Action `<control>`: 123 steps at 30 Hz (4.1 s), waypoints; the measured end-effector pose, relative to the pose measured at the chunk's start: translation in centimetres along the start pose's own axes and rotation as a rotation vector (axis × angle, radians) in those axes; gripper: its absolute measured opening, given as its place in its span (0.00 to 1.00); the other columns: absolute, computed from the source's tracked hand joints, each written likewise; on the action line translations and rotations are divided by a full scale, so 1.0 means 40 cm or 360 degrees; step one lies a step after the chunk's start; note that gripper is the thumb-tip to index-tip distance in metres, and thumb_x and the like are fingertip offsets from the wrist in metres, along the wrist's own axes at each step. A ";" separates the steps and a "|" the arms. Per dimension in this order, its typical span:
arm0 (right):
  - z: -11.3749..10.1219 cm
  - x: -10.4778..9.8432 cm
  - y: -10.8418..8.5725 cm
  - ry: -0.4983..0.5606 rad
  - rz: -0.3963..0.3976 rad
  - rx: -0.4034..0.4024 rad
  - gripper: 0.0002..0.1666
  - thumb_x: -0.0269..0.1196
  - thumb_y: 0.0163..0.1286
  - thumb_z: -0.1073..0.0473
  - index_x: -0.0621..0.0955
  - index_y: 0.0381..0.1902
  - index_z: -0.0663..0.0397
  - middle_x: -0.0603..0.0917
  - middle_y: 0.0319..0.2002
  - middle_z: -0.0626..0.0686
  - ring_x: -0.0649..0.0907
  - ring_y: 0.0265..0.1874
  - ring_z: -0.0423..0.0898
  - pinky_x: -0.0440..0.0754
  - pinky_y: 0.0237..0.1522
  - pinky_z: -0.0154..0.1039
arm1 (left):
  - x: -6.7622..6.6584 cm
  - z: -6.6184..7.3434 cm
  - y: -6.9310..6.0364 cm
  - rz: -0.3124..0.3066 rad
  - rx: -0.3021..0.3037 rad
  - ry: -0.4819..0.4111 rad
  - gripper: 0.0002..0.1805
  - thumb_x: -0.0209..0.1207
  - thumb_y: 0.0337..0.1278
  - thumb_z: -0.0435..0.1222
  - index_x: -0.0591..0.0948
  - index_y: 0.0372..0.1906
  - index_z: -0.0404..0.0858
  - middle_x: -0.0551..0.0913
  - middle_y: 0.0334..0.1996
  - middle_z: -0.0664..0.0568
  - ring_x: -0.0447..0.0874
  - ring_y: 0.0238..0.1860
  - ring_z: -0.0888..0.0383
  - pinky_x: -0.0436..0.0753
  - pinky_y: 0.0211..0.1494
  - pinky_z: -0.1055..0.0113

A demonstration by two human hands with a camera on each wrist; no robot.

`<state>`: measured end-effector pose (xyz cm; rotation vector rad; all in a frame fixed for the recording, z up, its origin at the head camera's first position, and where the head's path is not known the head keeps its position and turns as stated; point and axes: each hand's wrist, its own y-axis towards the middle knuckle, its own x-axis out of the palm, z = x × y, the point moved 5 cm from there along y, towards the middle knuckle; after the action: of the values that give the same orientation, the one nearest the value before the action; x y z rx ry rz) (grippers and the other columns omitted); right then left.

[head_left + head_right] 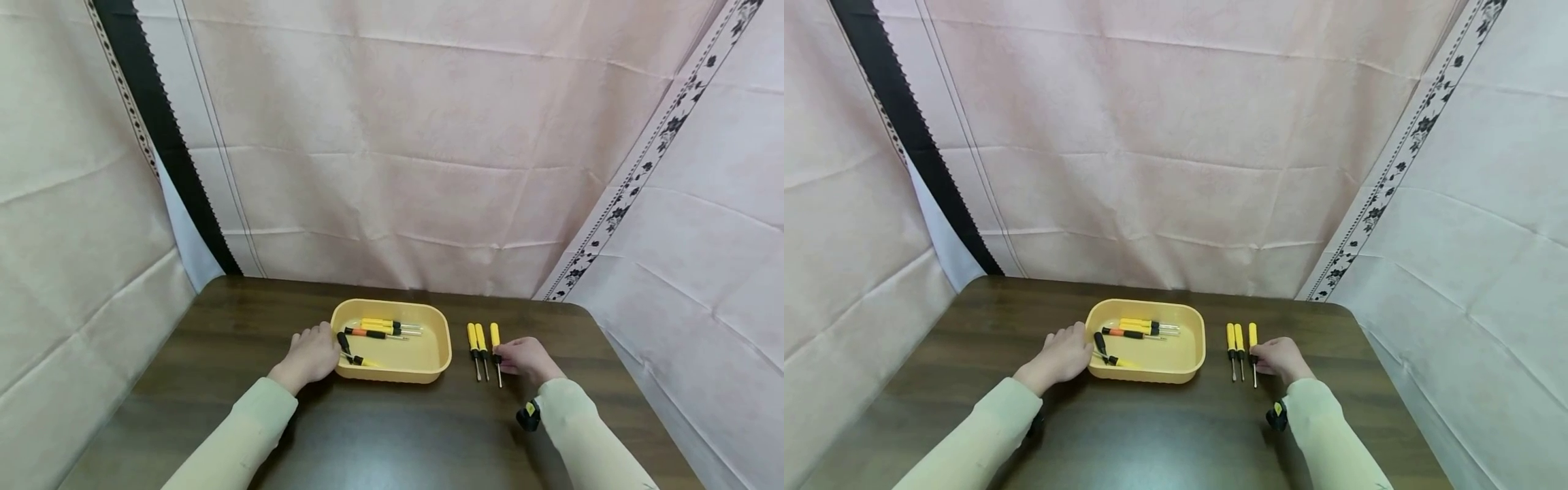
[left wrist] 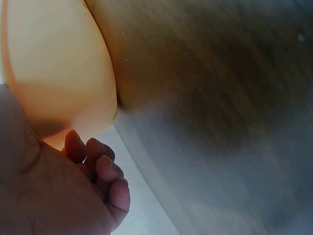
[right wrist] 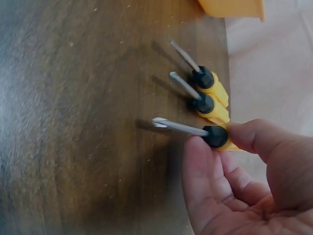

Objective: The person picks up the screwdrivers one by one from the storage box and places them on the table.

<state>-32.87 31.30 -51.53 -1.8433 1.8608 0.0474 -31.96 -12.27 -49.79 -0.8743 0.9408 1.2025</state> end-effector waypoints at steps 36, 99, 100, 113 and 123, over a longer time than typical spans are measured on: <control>0.005 0.006 0.024 -0.0048 0.0095 0.0049 0.14 0.65 0.64 0.62 0.81 0.41 0.71 0.81 0.36 0.57 0.80 0.30 0.47 0.83 0.36 0.41 | 0.006 0.000 -0.001 0.0001 -0.0023 -0.0030 0.19 0.45 0.69 0.44 0.70 0.52 0.32 0.73 0.35 0.47 0.69 0.36 0.50 0.63 0.42 0.54; -0.118 0.002 -0.037 -0.0082 0.0221 -0.0257 0.41 0.62 0.62 0.33 0.76 0.57 0.62 0.78 0.53 0.65 0.80 0.50 0.59 0.78 0.50 0.50 | 0.006 -0.001 -0.003 -0.0040 -0.0012 -0.0038 0.19 0.46 0.69 0.44 0.70 0.52 0.32 0.73 0.34 0.48 0.69 0.36 0.50 0.64 0.43 0.52; -0.131 0.012 -0.041 -0.0082 0.0219 -0.0274 0.41 0.62 0.62 0.32 0.76 0.57 0.60 0.78 0.53 0.64 0.80 0.50 0.59 0.78 0.50 0.51 | 0.008 -0.002 -0.003 -0.0045 -0.0009 -0.0039 0.19 0.46 0.69 0.44 0.70 0.52 0.32 0.73 0.34 0.48 0.69 0.36 0.50 0.64 0.44 0.52; -0.301 0.176 -0.067 -0.0206 0.0178 -0.0557 0.42 0.65 0.54 0.27 0.78 0.55 0.52 0.81 0.43 0.54 0.82 0.41 0.49 0.78 0.46 0.46 | 0.004 -0.002 -0.007 -0.0029 -0.0011 -0.0041 0.20 0.46 0.69 0.44 0.70 0.53 0.32 0.73 0.35 0.48 0.69 0.36 0.50 0.63 0.44 0.53; -0.329 0.314 -0.056 -0.0283 0.0031 -0.0618 0.36 0.67 0.53 0.29 0.80 0.50 0.47 0.81 0.41 0.50 0.80 0.40 0.47 0.78 0.43 0.46 | 0.005 -0.008 -0.002 -0.0031 -0.0022 -0.0040 0.21 0.46 0.69 0.44 0.69 0.54 0.32 0.74 0.37 0.47 0.69 0.37 0.50 0.63 0.43 0.53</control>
<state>-34.39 14.59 -44.13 -1.9928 1.8386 0.5975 -31.87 -12.50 -50.09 -0.8758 0.9028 1.2022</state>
